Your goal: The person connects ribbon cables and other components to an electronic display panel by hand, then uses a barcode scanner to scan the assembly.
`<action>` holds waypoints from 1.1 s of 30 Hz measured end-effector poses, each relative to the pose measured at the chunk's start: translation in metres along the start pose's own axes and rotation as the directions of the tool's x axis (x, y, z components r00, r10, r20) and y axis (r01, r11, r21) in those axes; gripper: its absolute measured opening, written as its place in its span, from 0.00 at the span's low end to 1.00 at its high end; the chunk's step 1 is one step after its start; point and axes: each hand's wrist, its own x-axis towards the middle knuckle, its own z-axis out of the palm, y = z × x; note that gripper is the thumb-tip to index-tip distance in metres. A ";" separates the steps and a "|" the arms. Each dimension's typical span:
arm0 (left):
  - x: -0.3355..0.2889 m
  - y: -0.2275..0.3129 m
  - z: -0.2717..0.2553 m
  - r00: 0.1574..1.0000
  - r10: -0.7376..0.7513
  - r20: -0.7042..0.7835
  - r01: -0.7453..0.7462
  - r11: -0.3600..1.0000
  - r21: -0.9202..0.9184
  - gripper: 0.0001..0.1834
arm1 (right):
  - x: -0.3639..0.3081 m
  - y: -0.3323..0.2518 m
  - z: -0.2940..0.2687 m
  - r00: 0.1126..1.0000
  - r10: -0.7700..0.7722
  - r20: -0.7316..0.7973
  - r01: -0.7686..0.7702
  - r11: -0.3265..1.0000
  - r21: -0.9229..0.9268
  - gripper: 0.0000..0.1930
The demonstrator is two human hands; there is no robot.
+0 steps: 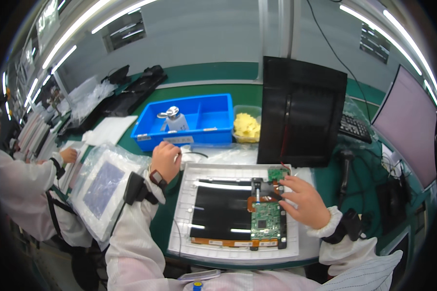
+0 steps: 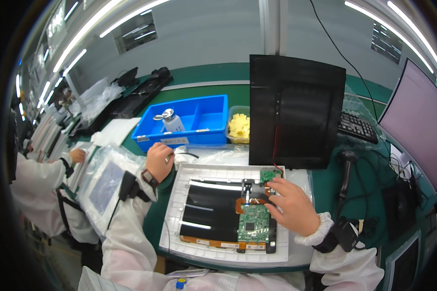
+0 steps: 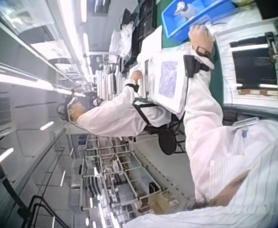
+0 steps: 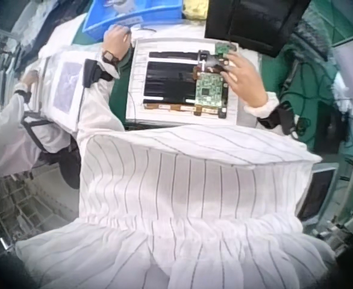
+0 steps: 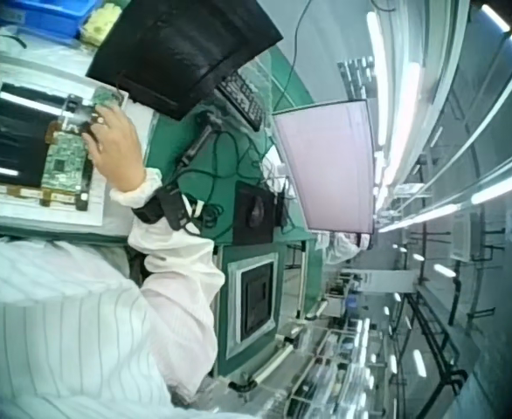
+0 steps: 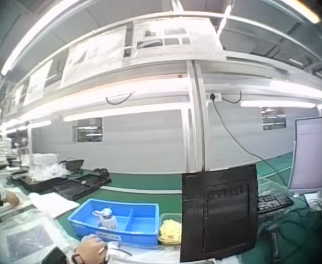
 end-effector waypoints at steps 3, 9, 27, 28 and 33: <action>0.009 0.050 -0.038 0.993 0.080 -0.085 -0.095 0.979 -0.181 0.05 | 0.004 -0.004 -0.001 1.000 0.004 -0.028 -0.001 0.996 0.088 0.08; 0.004 0.135 -0.075 0.960 0.248 -0.133 -0.275 0.927 -0.257 0.09 | 0.018 -0.017 0.016 0.925 0.249 0.286 -0.363 0.365 0.857 0.20; 0.006 0.185 -0.055 0.886 0.302 0.352 0.071 0.662 -0.746 0.05 | -0.001 -0.021 0.019 0.940 0.332 0.073 -0.291 0.675 0.678 0.07; 0.006 0.186 -0.053 0.884 0.284 0.371 0.107 0.650 -0.753 0.04 | -0.002 -0.020 0.020 0.920 0.375 0.113 -0.328 0.580 0.746 0.07; 0.007 0.187 -0.052 0.848 0.257 0.463 0.216 0.631 -0.745 0.06 | -0.004 -0.017 0.022 0.861 0.439 0.256 -0.431 0.363 0.826 0.07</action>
